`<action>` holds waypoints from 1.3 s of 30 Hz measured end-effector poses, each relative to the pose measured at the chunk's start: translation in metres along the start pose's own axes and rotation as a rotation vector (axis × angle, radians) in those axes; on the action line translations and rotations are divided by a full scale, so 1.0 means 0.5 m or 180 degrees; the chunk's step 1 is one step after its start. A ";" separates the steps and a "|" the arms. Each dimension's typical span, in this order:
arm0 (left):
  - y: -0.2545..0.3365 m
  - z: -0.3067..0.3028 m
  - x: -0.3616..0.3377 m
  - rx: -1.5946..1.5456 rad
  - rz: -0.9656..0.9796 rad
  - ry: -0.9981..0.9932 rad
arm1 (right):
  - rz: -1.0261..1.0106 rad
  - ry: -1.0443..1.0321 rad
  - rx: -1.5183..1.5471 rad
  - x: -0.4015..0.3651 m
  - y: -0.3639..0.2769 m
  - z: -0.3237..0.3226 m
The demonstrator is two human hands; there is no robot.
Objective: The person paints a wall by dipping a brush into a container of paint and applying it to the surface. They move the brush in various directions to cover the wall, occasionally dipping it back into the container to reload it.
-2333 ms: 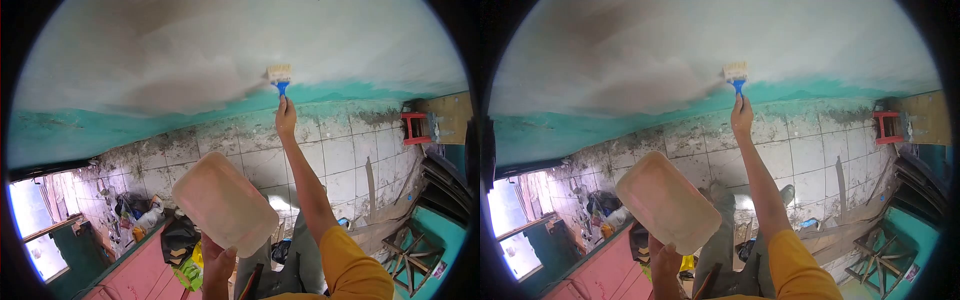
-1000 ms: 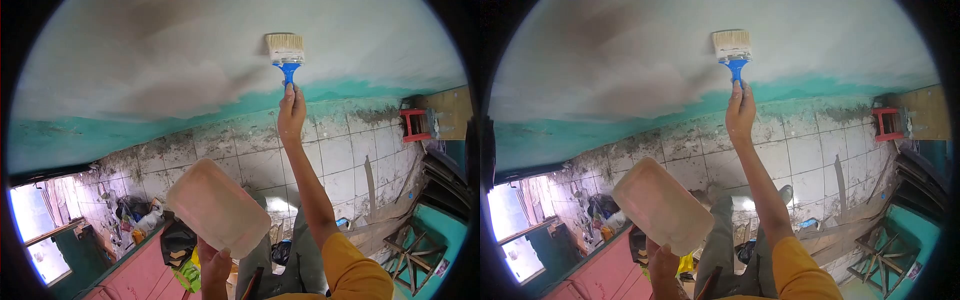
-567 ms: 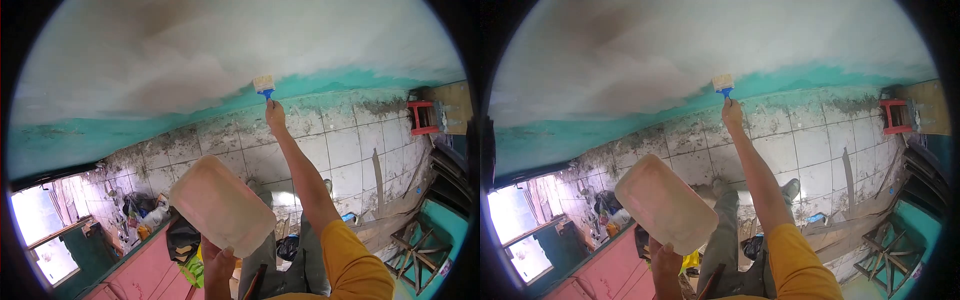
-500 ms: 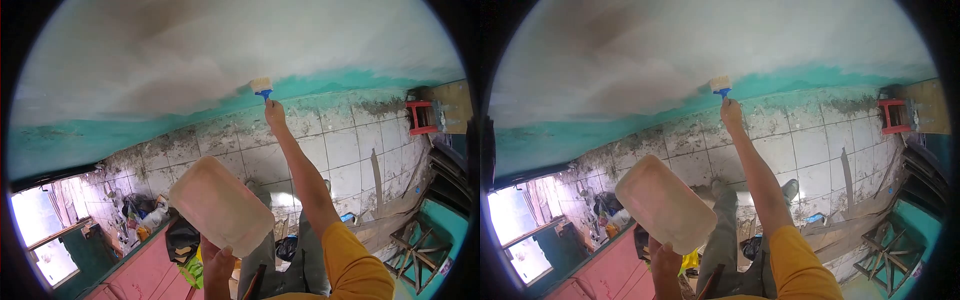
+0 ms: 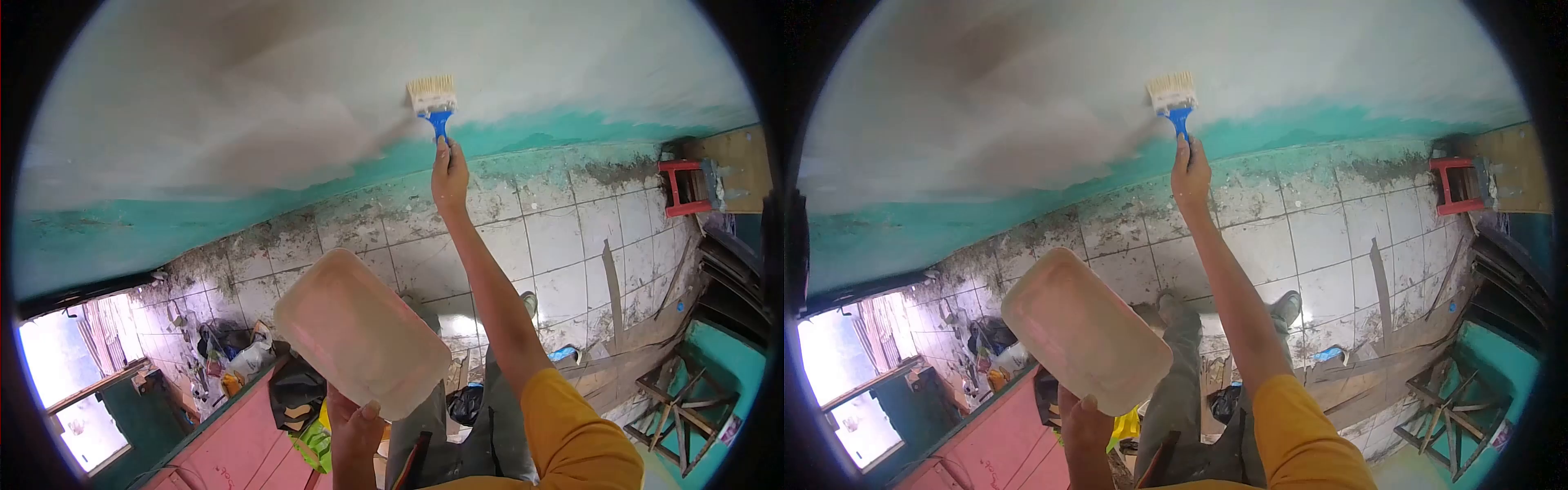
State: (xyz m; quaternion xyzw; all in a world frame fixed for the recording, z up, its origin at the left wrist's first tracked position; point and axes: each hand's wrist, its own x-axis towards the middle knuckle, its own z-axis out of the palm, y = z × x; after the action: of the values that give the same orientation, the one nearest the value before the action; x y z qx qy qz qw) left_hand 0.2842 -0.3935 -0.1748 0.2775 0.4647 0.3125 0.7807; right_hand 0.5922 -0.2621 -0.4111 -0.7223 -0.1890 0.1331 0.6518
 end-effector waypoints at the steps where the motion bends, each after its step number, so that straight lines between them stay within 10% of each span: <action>1: 0.001 0.000 -0.001 0.0007 0.0000 0.0031 | 0.0098 0.0053 -0.0314 -0.001 0.046 0.014; 9: 0.011 -0.020 -0.010 -0.0005 -0.0011 0.0094 | 0.1032 -0.0409 -0.1107 0.011 0.193 0.004; 26: 0.122 0.163 -0.017 -0.0300 0.0052 -0.0780 | 0.0272 -0.0931 0.0801 -0.136 -0.566 -0.382; 33: 0.125 0.353 -0.062 0.0064 0.0123 -0.1106 | -0.1090 -0.0403 0.0882 -0.210 -0.743 -0.633; 39: 0.058 0.497 -0.180 -0.0092 0.0143 -0.1457 | -0.0656 0.0053 0.1236 -0.205 -0.833 -0.812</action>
State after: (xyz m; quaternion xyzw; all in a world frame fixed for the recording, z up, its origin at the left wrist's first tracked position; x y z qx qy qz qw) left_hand 0.4672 -0.4770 -0.0011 0.3401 0.2647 0.2654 0.8625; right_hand 0.6373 -0.6368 0.0431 -0.5612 -0.2273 0.0936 0.7904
